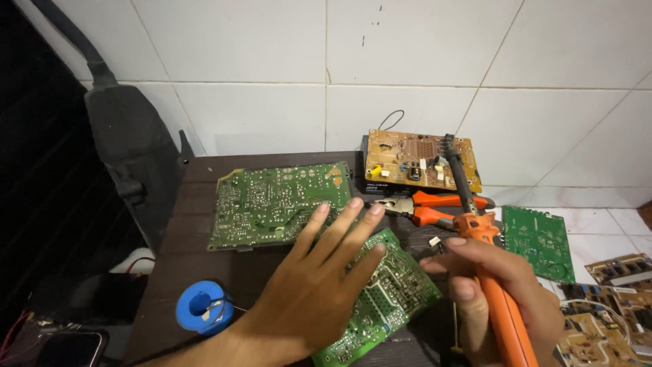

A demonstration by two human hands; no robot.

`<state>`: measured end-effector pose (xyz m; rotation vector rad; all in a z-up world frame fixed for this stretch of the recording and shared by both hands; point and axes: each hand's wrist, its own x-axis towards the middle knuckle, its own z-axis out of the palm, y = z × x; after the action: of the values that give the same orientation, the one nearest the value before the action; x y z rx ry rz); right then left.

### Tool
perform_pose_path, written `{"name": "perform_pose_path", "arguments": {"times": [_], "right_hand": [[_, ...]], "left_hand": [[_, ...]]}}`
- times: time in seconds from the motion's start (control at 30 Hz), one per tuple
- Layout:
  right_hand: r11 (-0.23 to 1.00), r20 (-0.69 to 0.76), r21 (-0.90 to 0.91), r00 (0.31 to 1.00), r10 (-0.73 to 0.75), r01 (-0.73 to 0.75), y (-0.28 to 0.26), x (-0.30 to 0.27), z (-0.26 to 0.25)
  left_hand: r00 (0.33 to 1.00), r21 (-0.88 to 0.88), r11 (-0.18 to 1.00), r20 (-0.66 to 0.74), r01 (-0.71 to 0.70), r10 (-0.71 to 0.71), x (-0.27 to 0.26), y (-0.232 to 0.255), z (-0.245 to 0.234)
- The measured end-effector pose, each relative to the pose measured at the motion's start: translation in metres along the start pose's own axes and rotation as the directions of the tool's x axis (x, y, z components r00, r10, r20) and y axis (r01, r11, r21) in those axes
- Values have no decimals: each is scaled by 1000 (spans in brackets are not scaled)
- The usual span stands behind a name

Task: Soldering electronic components onto a circuit board using a soldering iron and solder wire at a repair bench.

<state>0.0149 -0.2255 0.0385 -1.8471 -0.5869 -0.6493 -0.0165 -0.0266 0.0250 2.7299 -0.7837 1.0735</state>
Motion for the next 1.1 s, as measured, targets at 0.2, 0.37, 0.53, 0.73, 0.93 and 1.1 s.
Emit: {"name": "perform_pose_path", "arguments": {"times": [0.2, 0.37, 0.53, 0.73, 0.93, 1.1], "right_hand": [[994, -33, 101, 999, -30, 33, 12, 1, 4], [991, -23, 46, 992, -127, 128, 20, 3, 3], [990, -26, 71, 992, -120, 121, 21, 0, 3], [998, -29, 15, 998, -57, 58, 10, -1, 2], [996, 6, 77, 999, 44, -44, 0, -4, -4], [997, 9, -39, 997, 72, -72, -10, 0, -8]], "left_hand": [[1000, -11, 1000, -14, -21, 21, 4, 4, -10], [998, -12, 998, -36, -56, 55, 1, 1, -7], [995, -63, 994, -33, -91, 89, -2, 0, -10], [998, -126, 990, -28, -61, 58, -1, 1, -14], [995, -85, 993, -65, -84, 79, -5, 0, -8], [994, -107, 989, -53, -105, 99, -6, -2, -2]]}}
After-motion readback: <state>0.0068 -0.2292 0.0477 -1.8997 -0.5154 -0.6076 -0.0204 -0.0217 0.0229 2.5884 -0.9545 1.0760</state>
